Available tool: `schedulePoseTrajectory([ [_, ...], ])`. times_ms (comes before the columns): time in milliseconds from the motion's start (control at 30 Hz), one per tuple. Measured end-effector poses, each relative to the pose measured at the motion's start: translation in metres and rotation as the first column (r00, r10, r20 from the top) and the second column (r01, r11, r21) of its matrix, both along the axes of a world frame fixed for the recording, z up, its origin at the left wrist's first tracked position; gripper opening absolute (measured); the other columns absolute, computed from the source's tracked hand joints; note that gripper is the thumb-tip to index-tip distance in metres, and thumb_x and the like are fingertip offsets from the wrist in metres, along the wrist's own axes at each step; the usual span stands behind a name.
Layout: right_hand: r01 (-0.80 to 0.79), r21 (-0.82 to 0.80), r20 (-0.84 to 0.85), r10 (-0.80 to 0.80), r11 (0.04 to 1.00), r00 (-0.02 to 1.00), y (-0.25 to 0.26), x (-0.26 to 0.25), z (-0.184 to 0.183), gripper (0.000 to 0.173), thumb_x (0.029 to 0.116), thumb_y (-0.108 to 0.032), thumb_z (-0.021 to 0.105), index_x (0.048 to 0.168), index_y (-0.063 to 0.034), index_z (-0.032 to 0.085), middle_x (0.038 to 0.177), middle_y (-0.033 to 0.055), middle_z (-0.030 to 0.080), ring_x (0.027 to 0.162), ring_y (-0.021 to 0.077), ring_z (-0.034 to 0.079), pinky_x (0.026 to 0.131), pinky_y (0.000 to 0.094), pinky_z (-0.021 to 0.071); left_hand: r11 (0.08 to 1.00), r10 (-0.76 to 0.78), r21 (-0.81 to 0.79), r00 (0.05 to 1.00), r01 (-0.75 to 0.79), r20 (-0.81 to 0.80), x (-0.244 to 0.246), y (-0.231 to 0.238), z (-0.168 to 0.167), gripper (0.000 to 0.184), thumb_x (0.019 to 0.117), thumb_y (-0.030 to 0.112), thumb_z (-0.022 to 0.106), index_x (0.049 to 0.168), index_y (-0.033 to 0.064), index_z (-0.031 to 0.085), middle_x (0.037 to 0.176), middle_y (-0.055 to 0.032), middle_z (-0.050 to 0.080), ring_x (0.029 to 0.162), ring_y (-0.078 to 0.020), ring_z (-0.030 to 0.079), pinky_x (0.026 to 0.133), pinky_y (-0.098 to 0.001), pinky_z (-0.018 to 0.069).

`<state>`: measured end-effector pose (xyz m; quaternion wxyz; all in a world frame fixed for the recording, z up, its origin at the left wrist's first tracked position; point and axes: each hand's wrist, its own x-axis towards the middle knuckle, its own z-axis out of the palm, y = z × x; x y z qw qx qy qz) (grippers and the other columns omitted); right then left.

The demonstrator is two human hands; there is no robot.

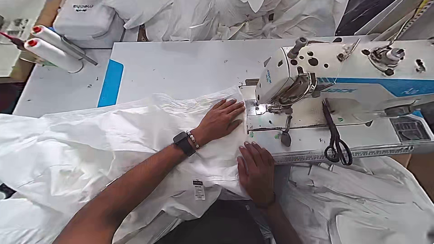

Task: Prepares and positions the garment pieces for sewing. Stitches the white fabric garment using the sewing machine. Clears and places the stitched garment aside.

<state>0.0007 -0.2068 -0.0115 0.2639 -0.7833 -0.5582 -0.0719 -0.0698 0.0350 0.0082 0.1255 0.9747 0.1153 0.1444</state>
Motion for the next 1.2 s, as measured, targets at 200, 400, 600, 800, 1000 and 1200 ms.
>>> schedulePoseTrajectory([
  [200,0.118,-0.025,0.023,-0.117,0.993,0.993,-0.013,0.022,0.011,0.027,0.0995,-0.032,0.058,0.114,-0.0233,0.08,0.125,-0.0062,0.074,0.125,0.0215,0.062,0.106,0.0477,0.044,0.999,0.042,-0.003,0.999,-0.042,0.021,0.008,-0.018,-0.004,0.043,0.1081,0.036,0.041,0.145,0.025,0.06,0.156,0.0045,0.051,0.15,-0.0246,0.039,0.125,-0.0517,0.0262],
  [400,0.156,0.014,-0.126,-0.153,0.988,0.98,0.007,0.044,0.028,0.022,0.0984,-0.028,0.062,0.105,-0.0172,0.079,0.11,0.0013,0.075,0.106,0.0203,0.068,0.089,0.041,0.0527,0.996,0.093,0.01,0.994,-0.092,-0.052,0.008,-0.021,-0.008,0.05,0.1076,0.046,0.035,0.153,0.0329,0.05,0.164,0.0108,0.04,0.156,-0.0229,0.026,0.128,-0.0576,0.0134],
  [600,0.268,-0.022,0.048,-0.267,0.963,0.963,0.049,0.077,0.027,0.031,0.1013,-0.032,0.057,0.125,-0.0203,0.073,0.133,0.0018,0.066,0.125,0.0274,0.056,0.096,0.0474,0.0462,0.997,0.077,0.023,0.997,-0.077,-0.022,0.007,-0.02,-0.01,0.048,0.108,0.044,0.037,0.152,0.0305,0.053,0.162,0.0081,0.042,0.156,-0.0234,0.028,0.127,-0.0568,0.016],
  [800,0.276,-0.151,0.143,-0.255,0.949,0.956,0.077,0.083,0.017,0.042,0.1056,-0.044,0.047,0.136,-0.0212,0.066,0.139,0.0089,0.06,0.129,0.0331,0.054,0.103,0.0557,0.0435,0.997,0.076,0.013,0.997,-0.076,-0.026,0.007,-0.02,-0.01,0.049,0.1079,0.044,0.037,0.151,0.029,0.053,0.162,0.0079,0.043,0.156,-0.0241,0.028,0.127,-0.056,0.0166],
  [1000,0.248,-0.162,0.22,-0.21,0.955,0.953,0.061,0.07,0.013,0.036,0.1062,-0.041,0.047,0.13,-0.0282,0.071,0.137,-0.0052,0.065,0.132,0.0242,0.054,0.106,0.0551,0.0362,0.996,0.074,0.055,0.997,-0.074,0.006,0.026,-0.02,0.014,0.04,0.1067,0.041,0.044,0.139,0.0332,0.065,0.133,-0.0012,0.067,0.127,-0.0266,0.057,0.106,-0.0542,0.0377],
  [1200,0.285,-0.234,0.268,-0.22,0.929,0.938,0.064,0.067,0.022,0.047,0.1061,-0.048,0.041,0.142,-0.0277,0.063,0.152,0.0022,0.053,0.139,0.0309,0.046,0.11,0.0636,0.0291,0.993,0.026,0.111,1.0,-0.025,-0.008,0.037,-0.014,0.004,0.04,0.1064,0.047,0.042,0.138,0.0379,0.066,0.133,-0.0039,0.061,0.12,-0.026,0.053,0.1,-0.0483,0.0367],
])
